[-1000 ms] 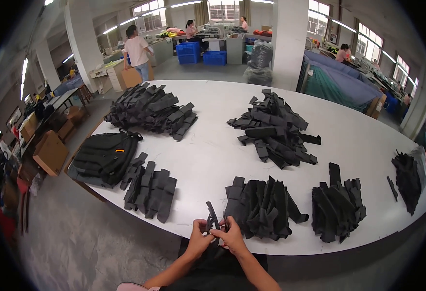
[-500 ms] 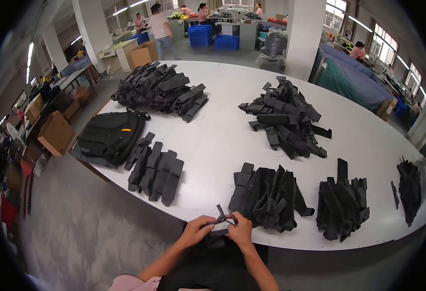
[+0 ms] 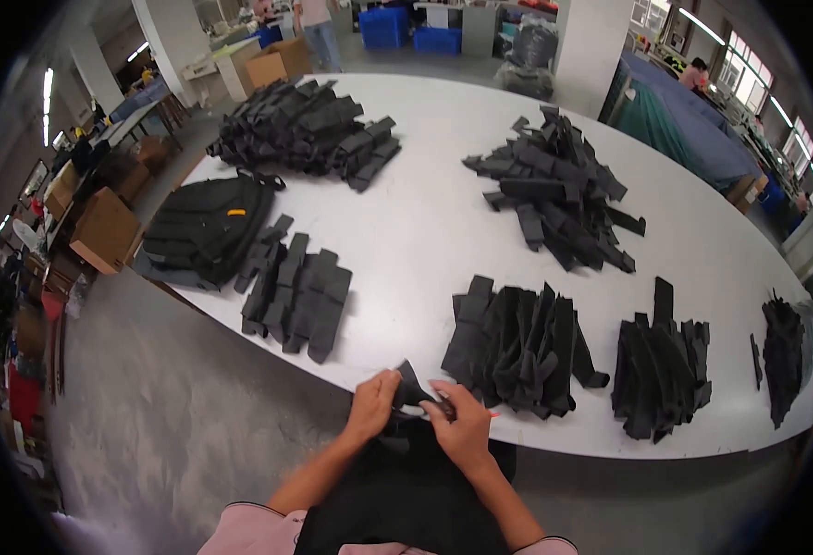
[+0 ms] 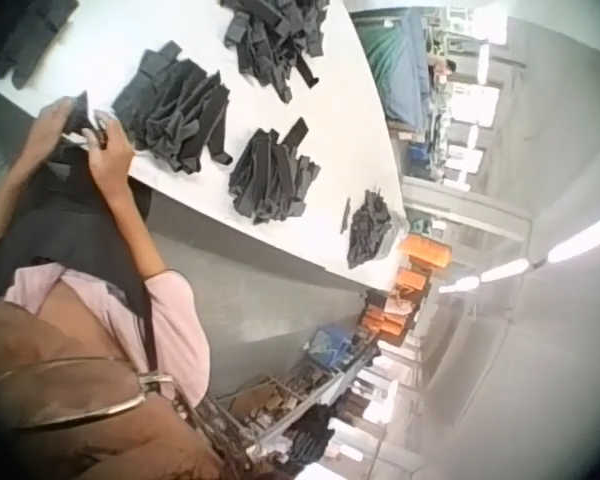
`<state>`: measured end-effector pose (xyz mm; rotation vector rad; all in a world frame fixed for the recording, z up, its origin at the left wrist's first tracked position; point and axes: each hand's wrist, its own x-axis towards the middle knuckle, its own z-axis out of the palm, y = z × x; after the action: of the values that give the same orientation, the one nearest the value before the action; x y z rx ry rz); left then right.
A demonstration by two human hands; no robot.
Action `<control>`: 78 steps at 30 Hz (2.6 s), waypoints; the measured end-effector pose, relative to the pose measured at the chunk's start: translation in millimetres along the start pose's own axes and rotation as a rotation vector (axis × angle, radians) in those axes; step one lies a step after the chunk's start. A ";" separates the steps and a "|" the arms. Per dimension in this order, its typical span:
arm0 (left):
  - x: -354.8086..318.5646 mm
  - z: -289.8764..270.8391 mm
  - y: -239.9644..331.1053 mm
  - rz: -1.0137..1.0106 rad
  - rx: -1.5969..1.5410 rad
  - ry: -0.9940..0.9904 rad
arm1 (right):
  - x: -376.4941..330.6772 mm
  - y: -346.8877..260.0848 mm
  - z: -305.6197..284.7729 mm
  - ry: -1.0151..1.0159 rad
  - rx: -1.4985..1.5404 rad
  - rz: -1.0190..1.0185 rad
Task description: Trimming excess threads and small fabric components for bag assembly using thread nippers.
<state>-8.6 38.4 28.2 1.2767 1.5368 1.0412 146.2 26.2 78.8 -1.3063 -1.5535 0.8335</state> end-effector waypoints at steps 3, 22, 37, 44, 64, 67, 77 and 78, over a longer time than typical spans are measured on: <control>-5.8 -2.8 19.8 -0.038 -0.076 -0.086 | 11.5 5.6 4.1 -0.126 -0.157 -0.260; -11.5 -18.1 26.7 -0.300 -0.362 -0.229 | 4.2 -22.6 -27.6 -0.257 -0.364 -0.189; -12.8 -14.7 32.3 -0.273 -0.298 -0.271 | -0.6 -16.9 -24.0 -0.205 -0.492 -0.482; -12.0 -11.9 31.9 -0.307 -0.310 -0.301 | -5.9 -15.1 -24.6 -0.127 -0.334 -0.359; -9.9 -23.1 37.0 -0.364 -0.265 -0.493 | 24.4 -22.5 -40.8 -0.580 -0.497 -0.656; -10.0 -24.7 34.7 -0.403 -0.302 -0.489 | 25.5 -21.7 -41.4 -0.486 -0.379 -0.560; -7.7 -24.4 26.3 -0.448 -0.305 -0.601 | 36.5 -32.1 -43.8 -0.590 -0.548 -0.865; -8.4 -24.0 24.4 -0.457 -0.318 -0.627 | 36.6 -33.7 -44.1 -0.642 -0.566 -0.887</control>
<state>-24.1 31.5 59.1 0.8547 1.0499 0.4919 174.5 52.3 133.0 -0.5348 -2.7137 0.2213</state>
